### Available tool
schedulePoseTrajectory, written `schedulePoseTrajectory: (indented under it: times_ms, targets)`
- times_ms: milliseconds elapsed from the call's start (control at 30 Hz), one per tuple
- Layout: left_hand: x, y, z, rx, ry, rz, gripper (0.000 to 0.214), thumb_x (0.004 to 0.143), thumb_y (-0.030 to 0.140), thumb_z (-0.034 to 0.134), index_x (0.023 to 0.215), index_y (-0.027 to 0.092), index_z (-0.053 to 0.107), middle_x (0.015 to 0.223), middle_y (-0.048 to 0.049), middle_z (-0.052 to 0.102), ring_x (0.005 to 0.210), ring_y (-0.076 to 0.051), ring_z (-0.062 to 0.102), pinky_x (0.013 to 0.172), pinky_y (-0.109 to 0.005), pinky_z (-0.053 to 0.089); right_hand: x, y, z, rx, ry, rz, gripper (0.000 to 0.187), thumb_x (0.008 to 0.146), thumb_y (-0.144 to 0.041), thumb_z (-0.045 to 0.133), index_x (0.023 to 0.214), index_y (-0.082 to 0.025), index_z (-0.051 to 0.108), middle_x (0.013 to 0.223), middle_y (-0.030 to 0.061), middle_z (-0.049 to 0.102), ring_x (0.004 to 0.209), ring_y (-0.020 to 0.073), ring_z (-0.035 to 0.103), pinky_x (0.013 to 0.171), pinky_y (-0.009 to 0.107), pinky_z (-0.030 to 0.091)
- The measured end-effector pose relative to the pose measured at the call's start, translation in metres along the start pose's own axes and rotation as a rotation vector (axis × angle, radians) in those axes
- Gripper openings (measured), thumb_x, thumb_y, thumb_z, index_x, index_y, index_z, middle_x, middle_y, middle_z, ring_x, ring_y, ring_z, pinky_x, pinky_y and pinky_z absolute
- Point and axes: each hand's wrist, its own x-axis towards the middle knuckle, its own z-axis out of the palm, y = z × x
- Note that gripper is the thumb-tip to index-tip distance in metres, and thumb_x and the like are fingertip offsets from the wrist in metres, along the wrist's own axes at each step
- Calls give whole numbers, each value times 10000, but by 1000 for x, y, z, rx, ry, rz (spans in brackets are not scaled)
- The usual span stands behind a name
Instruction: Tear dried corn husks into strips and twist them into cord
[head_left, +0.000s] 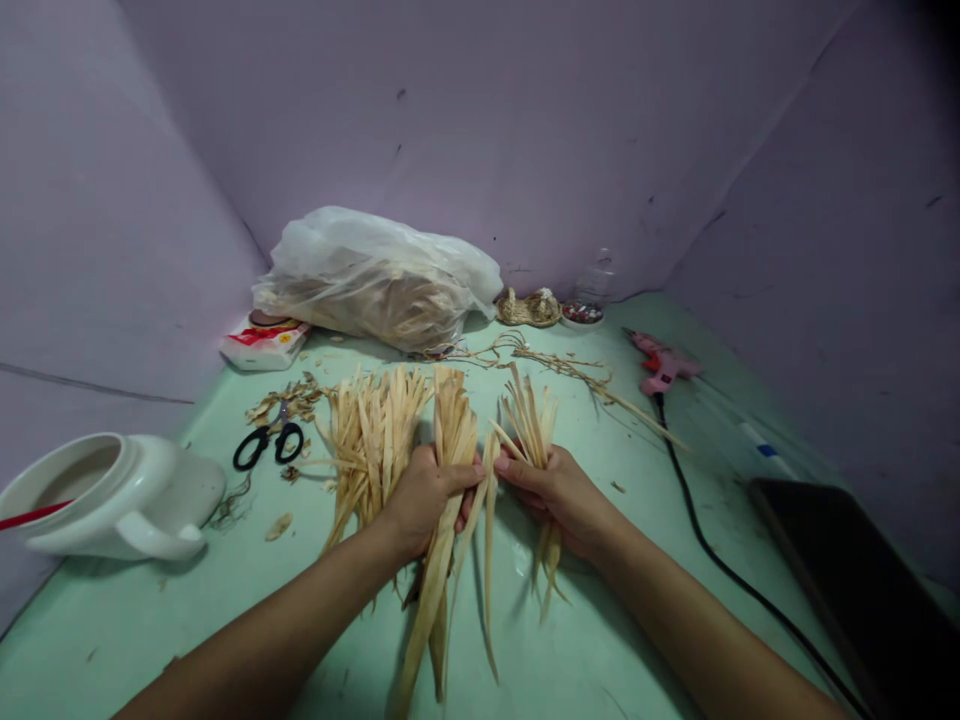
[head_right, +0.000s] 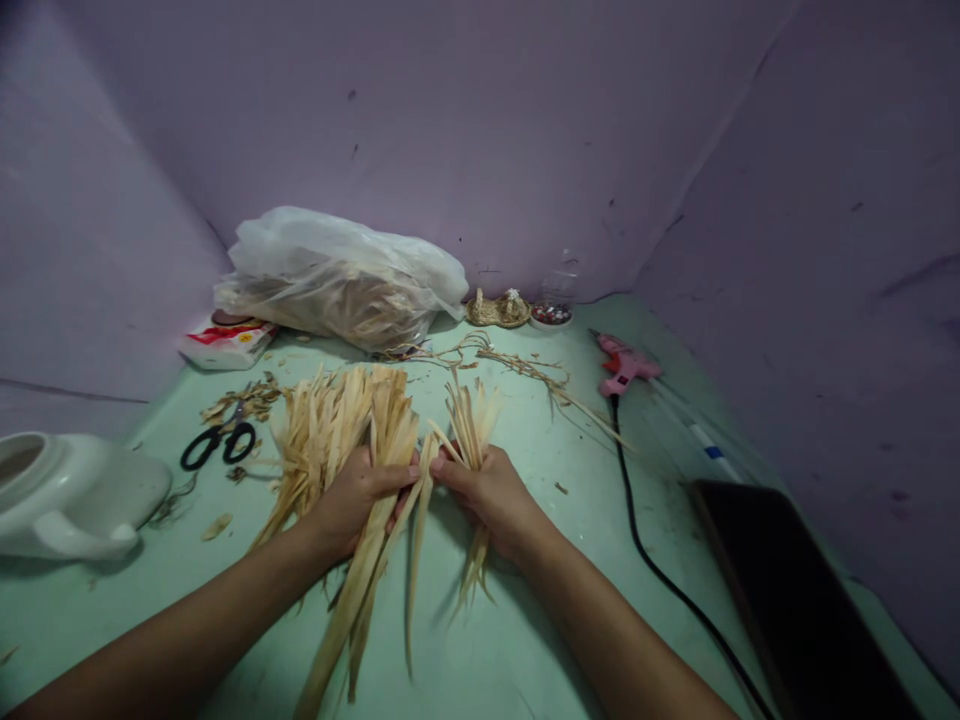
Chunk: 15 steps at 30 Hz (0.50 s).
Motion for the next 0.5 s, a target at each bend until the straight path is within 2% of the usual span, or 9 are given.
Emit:
schedulePoseTrajectory:
  times_ms: [167,267,400,500]
  targets:
    - [-1,1,-2,35,-29,20,206,642,311,632,616,137,525,369,34,448,286,-63,345,303,-192,259,0,2,0,-38,-7,-27,327,587,-377,713,618,-164,468,417,-92,303,377,27,182,381,208,97]
    - [-2,2,-2,61,-38,13,243,621,332,660,678,129,540,391,38,465,299,-57,358,299,-178,271,2,4,0,-55,16,-57,318,578,-379,720,615,-158,494,423,-80,338,381,35,221,386,207,155]
    - [-2,2,0,106,-2,0,220,581,285,669,623,124,526,363,42,449,280,-49,341,283,-171,266,3,6,0,-35,-12,-92,296,573,-370,727,632,-148,541,470,-44,427,418,58,309,415,213,247]
    - [-1,1,0,116,23,-21,174,587,256,636,594,115,534,347,32,448,264,-52,333,274,-175,265,1,5,1,-24,-2,-90,300,564,-367,735,629,-148,540,482,-36,442,430,63,327,418,210,254]
